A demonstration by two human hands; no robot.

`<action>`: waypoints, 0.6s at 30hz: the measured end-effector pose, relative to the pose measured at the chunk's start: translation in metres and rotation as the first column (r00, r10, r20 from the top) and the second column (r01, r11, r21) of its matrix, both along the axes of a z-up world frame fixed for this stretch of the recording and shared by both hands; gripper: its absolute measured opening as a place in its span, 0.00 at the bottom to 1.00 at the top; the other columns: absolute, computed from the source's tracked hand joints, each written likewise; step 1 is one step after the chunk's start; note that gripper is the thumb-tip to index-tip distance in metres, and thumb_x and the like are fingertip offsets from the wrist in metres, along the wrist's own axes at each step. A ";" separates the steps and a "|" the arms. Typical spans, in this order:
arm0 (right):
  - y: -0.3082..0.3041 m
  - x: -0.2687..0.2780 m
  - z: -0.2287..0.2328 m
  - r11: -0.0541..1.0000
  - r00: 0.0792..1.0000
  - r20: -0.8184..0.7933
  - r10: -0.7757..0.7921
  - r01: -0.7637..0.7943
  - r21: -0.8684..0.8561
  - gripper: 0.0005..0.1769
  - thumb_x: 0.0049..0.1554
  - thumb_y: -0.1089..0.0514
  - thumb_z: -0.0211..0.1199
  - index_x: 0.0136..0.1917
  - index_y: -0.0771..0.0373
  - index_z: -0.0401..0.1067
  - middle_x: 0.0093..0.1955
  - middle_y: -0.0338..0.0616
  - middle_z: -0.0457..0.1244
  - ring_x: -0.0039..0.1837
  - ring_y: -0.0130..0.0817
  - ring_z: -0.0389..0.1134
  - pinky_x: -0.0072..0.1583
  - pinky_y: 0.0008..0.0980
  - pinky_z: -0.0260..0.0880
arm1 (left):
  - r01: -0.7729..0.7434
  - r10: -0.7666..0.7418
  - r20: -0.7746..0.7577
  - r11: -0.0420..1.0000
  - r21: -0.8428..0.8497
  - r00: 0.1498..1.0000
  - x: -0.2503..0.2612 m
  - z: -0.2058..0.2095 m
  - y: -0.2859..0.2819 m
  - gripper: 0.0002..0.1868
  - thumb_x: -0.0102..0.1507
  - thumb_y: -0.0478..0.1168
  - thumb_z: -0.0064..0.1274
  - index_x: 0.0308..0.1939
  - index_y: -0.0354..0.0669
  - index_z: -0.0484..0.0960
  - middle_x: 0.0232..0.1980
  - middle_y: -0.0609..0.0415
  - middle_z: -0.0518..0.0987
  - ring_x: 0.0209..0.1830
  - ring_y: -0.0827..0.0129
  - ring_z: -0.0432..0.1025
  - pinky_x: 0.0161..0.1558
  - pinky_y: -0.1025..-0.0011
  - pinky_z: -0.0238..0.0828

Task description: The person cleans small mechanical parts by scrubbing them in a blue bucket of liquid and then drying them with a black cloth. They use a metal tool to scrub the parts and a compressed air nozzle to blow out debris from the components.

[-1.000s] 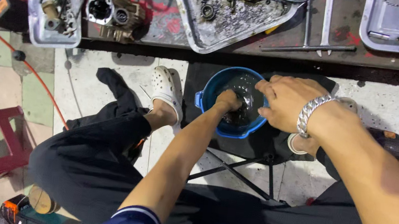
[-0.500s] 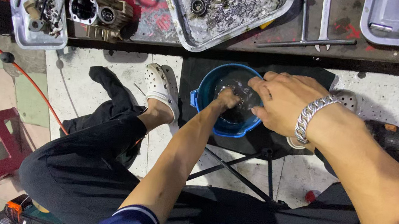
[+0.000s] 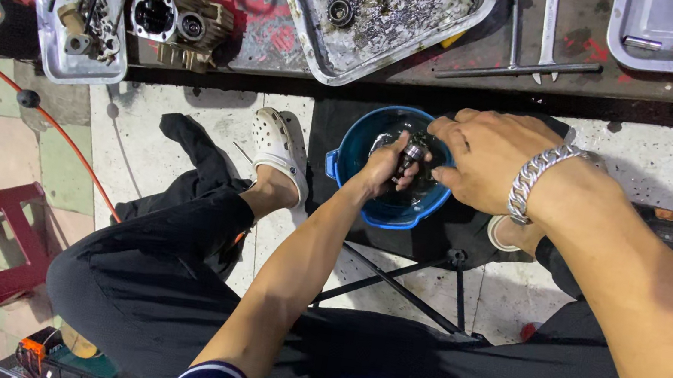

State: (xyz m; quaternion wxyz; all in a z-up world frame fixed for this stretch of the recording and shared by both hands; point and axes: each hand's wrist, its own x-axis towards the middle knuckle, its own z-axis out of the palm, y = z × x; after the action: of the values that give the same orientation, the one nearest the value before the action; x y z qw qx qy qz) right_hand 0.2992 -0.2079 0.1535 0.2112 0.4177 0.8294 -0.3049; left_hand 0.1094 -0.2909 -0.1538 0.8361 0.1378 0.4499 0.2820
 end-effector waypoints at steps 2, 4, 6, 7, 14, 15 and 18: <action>0.002 0.004 -0.009 1.000 1.000 -0.010 0.005 -0.005 -0.002 0.30 0.54 0.46 0.62 0.69 0.53 0.65 0.59 0.45 0.65 0.63 0.45 0.68 0.62 0.45 0.69 | -0.045 0.042 0.053 0.998 0.053 0.998 -0.003 0.018 -0.001 0.27 0.74 0.56 0.33 0.48 0.36 0.77 0.28 0.56 0.72 0.20 0.74 0.62 0.22 0.75 0.58; 0.003 0.009 -0.023 1.000 1.000 -0.023 0.010 -0.010 0.006 0.29 0.55 0.46 0.62 0.68 0.53 0.67 0.59 0.46 0.66 0.64 0.46 0.68 0.63 0.45 0.69 | -0.068 0.053 0.116 0.988 0.138 0.992 -0.006 0.037 -0.002 0.18 0.76 0.47 0.44 0.54 0.33 0.75 0.38 0.52 0.78 0.29 0.74 0.65 0.29 0.76 0.61; 0.001 0.015 -0.039 1.000 0.999 -0.041 -0.018 0.018 0.013 0.29 0.55 0.47 0.62 0.68 0.55 0.67 0.59 0.47 0.66 0.64 0.47 0.68 0.63 0.46 0.68 | 0.039 -0.044 0.016 0.970 0.238 0.999 -0.010 0.067 -0.002 0.18 0.70 0.40 0.50 0.63 0.40 0.72 0.42 0.54 0.79 0.33 0.76 0.67 0.34 0.78 0.65; -0.001 0.016 -0.046 0.999 0.997 -0.055 -0.047 0.048 0.014 0.29 0.56 0.47 0.62 0.68 0.56 0.67 0.59 0.48 0.66 0.64 0.49 0.67 0.63 0.46 0.68 | 0.094 -0.087 -0.040 0.955 0.280 0.995 -0.014 0.087 -0.004 0.24 0.67 0.36 0.53 0.68 0.44 0.71 0.44 0.55 0.80 0.35 0.77 0.68 0.37 0.79 0.68; -0.014 0.004 -0.041 0.956 0.918 -0.294 -0.264 0.209 -0.205 0.29 0.51 0.47 0.73 0.63 0.54 0.72 0.59 0.43 0.67 0.59 0.39 0.72 0.57 0.39 0.74 | 0.269 -0.259 -0.102 0.770 0.578 0.961 -0.026 0.202 -0.011 0.37 0.64 0.26 0.58 0.74 0.37 0.58 0.55 0.53 0.78 0.53 0.75 0.71 0.57 0.75 0.70; -0.013 0.004 -0.034 0.946 0.901 -0.321 -0.292 0.223 -0.235 0.29 0.48 0.48 0.74 0.62 0.52 0.74 0.58 0.41 0.68 0.58 0.37 0.72 0.56 0.38 0.75 | 0.244 -0.249 -0.070 0.790 0.562 0.966 -0.028 0.212 -0.012 0.36 0.65 0.26 0.58 0.74 0.37 0.58 0.55 0.52 0.79 0.52 0.75 0.72 0.57 0.74 0.70; -0.014 0.004 -0.014 0.909 0.865 -0.339 -0.370 0.262 -0.323 0.29 0.45 0.49 0.77 0.60 0.50 0.77 0.53 0.38 0.70 0.53 0.34 0.73 0.52 0.37 0.76 | 0.214 -0.232 -0.043 0.789 0.575 0.972 -0.035 0.234 -0.017 0.34 0.67 0.27 0.57 0.73 0.39 0.58 0.53 0.52 0.78 0.51 0.73 0.73 0.57 0.73 0.71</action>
State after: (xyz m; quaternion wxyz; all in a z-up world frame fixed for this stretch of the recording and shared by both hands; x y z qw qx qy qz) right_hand 0.3034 -0.2223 0.1397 0.0414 0.4472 0.7256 -0.5213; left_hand 0.0748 -0.3075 0.0800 0.7891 0.4319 0.3115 0.3063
